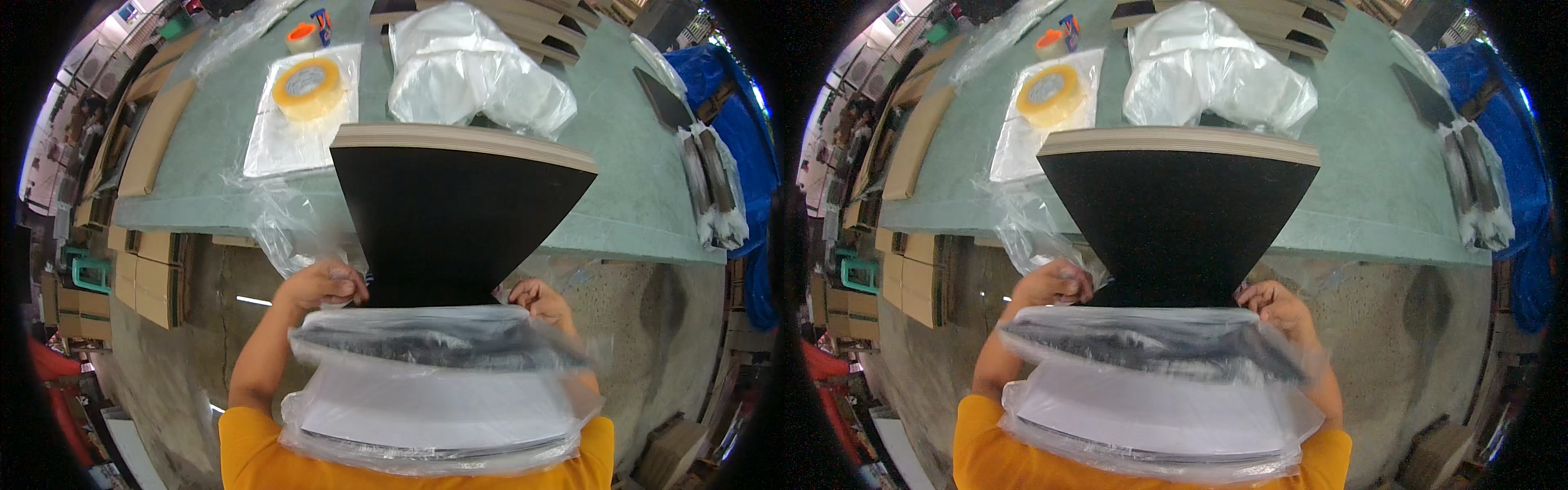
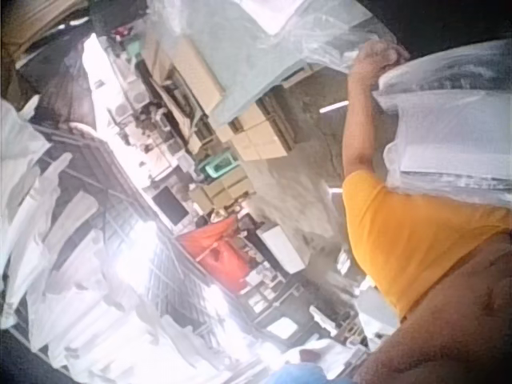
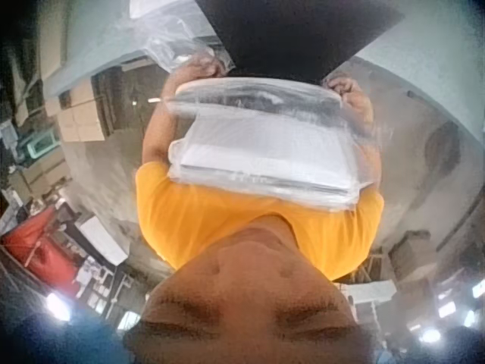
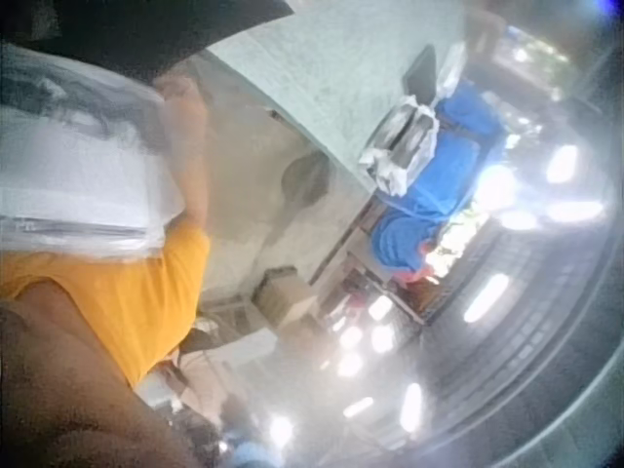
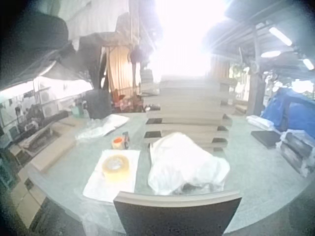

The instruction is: The person wraps a stack of cardboard pieces in plastic wrap, pulling the film from a roll and tucking it around the edges by hand.

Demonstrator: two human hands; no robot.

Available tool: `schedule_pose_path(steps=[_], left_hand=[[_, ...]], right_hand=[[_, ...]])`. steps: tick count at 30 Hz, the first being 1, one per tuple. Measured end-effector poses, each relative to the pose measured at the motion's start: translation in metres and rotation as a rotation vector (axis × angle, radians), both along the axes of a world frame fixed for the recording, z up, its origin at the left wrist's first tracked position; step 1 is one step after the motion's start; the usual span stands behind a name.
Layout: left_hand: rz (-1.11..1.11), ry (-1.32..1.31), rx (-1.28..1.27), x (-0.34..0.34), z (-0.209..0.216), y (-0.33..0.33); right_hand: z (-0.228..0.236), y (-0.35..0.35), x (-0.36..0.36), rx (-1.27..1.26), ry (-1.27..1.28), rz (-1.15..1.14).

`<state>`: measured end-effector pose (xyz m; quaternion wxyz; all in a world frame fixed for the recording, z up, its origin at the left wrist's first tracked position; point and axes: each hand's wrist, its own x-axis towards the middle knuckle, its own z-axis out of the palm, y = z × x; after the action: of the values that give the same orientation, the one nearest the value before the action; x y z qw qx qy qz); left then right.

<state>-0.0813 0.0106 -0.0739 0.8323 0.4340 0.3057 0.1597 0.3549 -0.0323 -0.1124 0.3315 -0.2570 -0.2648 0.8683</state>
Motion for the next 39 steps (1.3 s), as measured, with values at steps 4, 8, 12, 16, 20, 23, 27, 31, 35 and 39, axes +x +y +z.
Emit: schedule_pose_path(steps=[4, 8, 12, 16, 20, 23, 27, 31, 35, 39], left_hand=[[-0.504, -0.133, 0.685, 0.009, 0.096, -0.026], [-0.641, -0.101, 0.504, 0.016, 0.134, -0.038], [-0.079, 0.391, -0.017, 0.001, 0.063, -0.034], [0.304, 0.169, -0.259, -0.012, -0.079, -0.023], [0.5, 0.185, -0.481, 0.021, -0.107, -0.025], [0.07, 0.867, 0.422, 0.008, -0.088, -0.008], [0.127, 0.649, 0.76, 0.008, 0.069, -0.001], [-0.622, -0.524, 0.538, 0.034, 0.132, -0.007], [-0.468, -0.082, 0.186, 0.082, 0.041, -0.036], [-0.238, 0.656, 0.615, 0.078, -0.077, -0.011]], right_hand=[[0.074, 0.012, -0.01, 0.185, -0.377, 0.529], [0.092, 0.007, -0.01, 0.046, -0.39, 0.479], [0.027, 0.003, -0.003, -0.158, -0.094, 0.182], [-0.025, 0.002, -0.007, -0.258, -0.435, -0.148], [-0.043, -0.011, -0.02, -0.04, -0.9, -0.185], [-0.083, 0.002, 0.011, 0.375, -1.288, -0.081], [0.082, 0.023, 0.004, 0.391, -0.792, -0.295], [0.108, 0.018, -0.032, 0.846, 0.037, 0.488], [0.065, -0.009, -0.08, 0.794, -0.54, 0.795], [-0.011, 0.002, -0.08, 0.766, -1.144, 0.687]])
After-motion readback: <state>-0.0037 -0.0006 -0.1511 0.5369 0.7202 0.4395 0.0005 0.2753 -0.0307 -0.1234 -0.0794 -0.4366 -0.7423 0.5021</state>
